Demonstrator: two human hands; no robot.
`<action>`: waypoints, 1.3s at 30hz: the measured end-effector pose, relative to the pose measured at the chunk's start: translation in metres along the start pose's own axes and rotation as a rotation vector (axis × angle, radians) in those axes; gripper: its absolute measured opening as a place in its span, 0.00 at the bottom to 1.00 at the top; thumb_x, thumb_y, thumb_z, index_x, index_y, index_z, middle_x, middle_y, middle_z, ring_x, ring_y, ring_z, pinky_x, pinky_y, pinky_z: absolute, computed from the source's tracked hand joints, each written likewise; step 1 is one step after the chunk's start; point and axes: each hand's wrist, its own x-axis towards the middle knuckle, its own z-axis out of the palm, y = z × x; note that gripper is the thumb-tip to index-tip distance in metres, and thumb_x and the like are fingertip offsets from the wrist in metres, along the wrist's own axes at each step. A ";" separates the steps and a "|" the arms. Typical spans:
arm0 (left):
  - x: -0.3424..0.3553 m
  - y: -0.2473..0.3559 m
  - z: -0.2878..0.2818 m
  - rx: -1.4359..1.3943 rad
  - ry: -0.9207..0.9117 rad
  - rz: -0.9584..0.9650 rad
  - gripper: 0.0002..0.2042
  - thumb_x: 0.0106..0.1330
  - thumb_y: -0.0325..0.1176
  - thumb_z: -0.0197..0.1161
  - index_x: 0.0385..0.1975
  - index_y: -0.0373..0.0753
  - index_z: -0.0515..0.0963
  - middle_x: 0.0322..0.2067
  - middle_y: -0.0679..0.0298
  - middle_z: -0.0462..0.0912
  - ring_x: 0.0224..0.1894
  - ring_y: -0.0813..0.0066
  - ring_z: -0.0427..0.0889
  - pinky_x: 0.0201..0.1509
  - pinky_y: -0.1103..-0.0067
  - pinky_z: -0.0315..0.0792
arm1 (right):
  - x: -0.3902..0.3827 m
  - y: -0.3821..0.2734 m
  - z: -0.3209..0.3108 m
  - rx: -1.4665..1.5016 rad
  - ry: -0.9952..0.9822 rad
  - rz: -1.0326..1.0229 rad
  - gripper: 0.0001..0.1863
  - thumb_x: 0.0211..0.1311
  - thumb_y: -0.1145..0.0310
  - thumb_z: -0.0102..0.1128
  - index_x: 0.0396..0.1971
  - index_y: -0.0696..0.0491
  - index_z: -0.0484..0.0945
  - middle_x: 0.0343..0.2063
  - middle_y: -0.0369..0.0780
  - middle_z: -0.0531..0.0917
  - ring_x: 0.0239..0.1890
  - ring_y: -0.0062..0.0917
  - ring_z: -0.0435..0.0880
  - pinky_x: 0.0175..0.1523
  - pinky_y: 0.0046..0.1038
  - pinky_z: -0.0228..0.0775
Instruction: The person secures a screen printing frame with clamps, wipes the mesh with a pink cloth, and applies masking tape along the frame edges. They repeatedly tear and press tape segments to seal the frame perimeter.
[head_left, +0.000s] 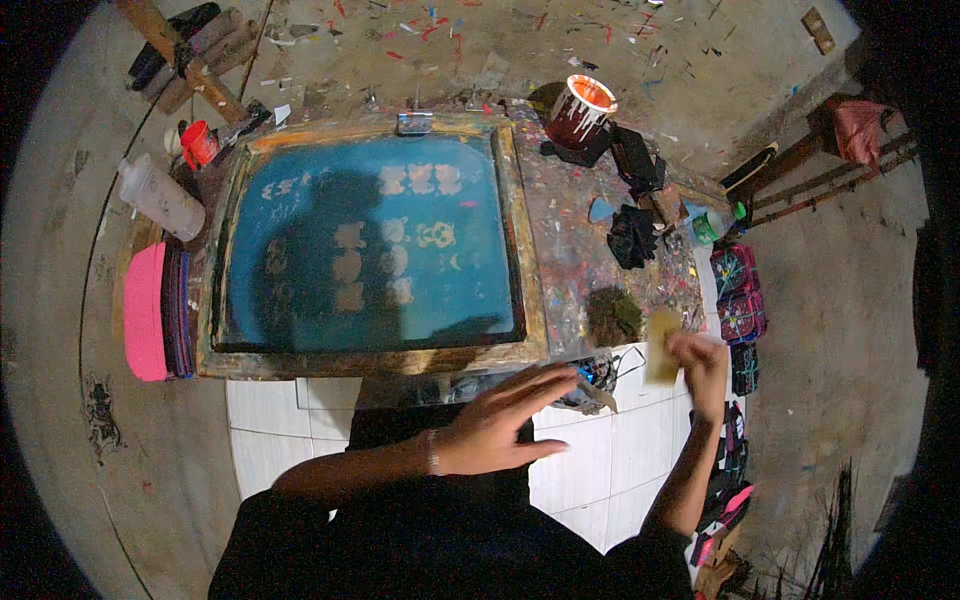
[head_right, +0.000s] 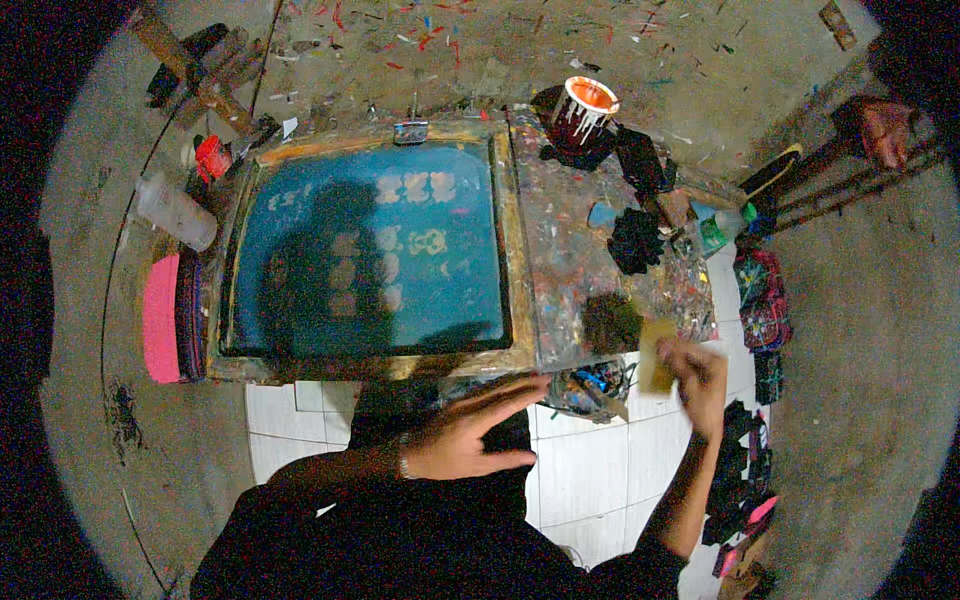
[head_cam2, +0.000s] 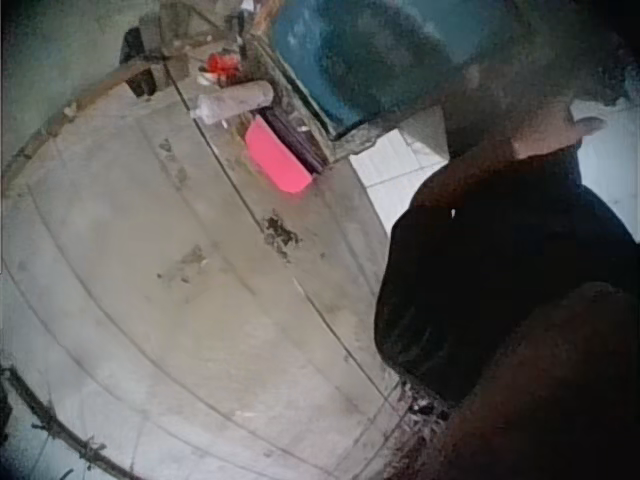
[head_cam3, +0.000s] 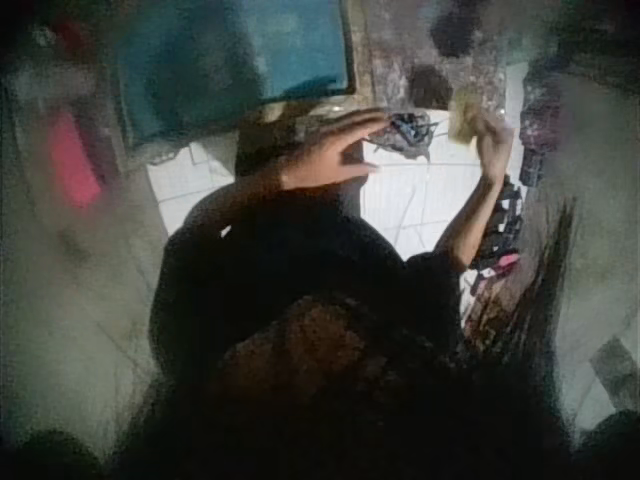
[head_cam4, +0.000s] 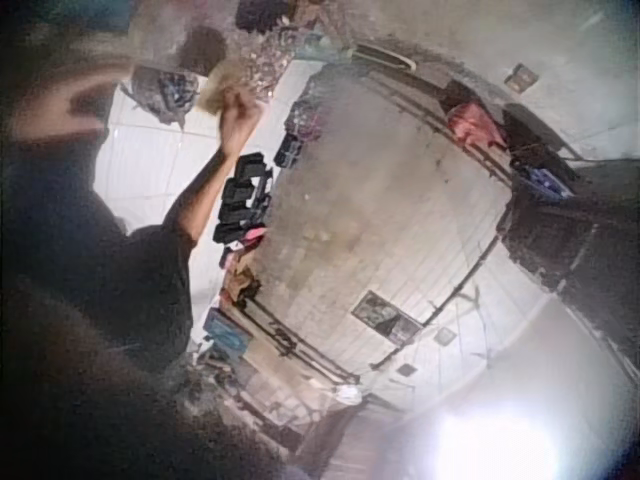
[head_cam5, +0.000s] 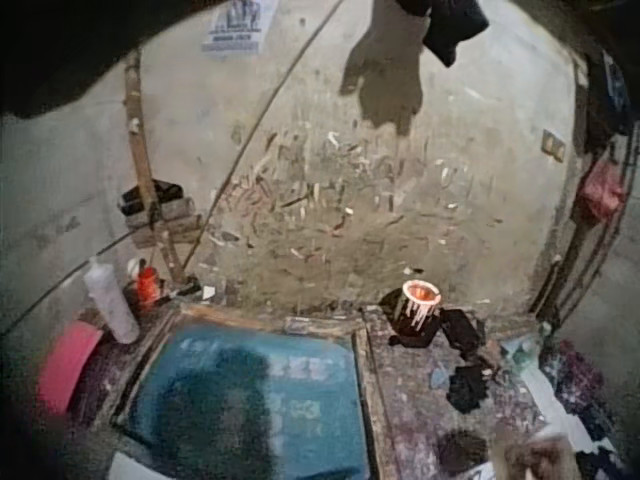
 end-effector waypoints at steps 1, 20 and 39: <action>0.012 0.005 0.005 -0.055 0.050 0.024 0.41 0.55 0.42 0.70 0.65 0.32 0.56 0.65 0.50 0.59 0.67 0.56 0.60 0.70 0.66 0.55 | -0.031 -0.029 0.016 0.083 0.030 0.118 0.07 0.59 0.75 0.58 0.32 0.61 0.84 0.29 0.40 0.85 0.31 0.21 0.80 0.39 0.24 0.73; -0.048 -0.001 0.032 -0.306 0.122 -0.447 0.09 0.61 0.33 0.63 0.38 0.38 0.83 0.37 0.55 0.84 0.38 0.67 0.86 0.41 0.77 0.77 | -0.183 -0.060 0.164 0.128 -0.238 0.180 0.59 0.45 0.70 0.73 0.70 0.51 0.37 0.47 0.48 0.80 0.46 0.29 0.80 0.48 0.29 0.75; -0.009 0.065 -0.257 -0.072 0.742 -0.390 0.16 0.65 0.30 0.61 0.49 0.28 0.76 0.41 0.64 0.80 0.36 0.82 0.76 0.40 0.83 0.71 | -0.153 -0.046 0.116 0.439 -0.839 0.146 0.19 0.57 0.69 0.65 0.50 0.48 0.75 0.40 0.39 0.83 0.40 0.24 0.82 0.47 0.26 0.73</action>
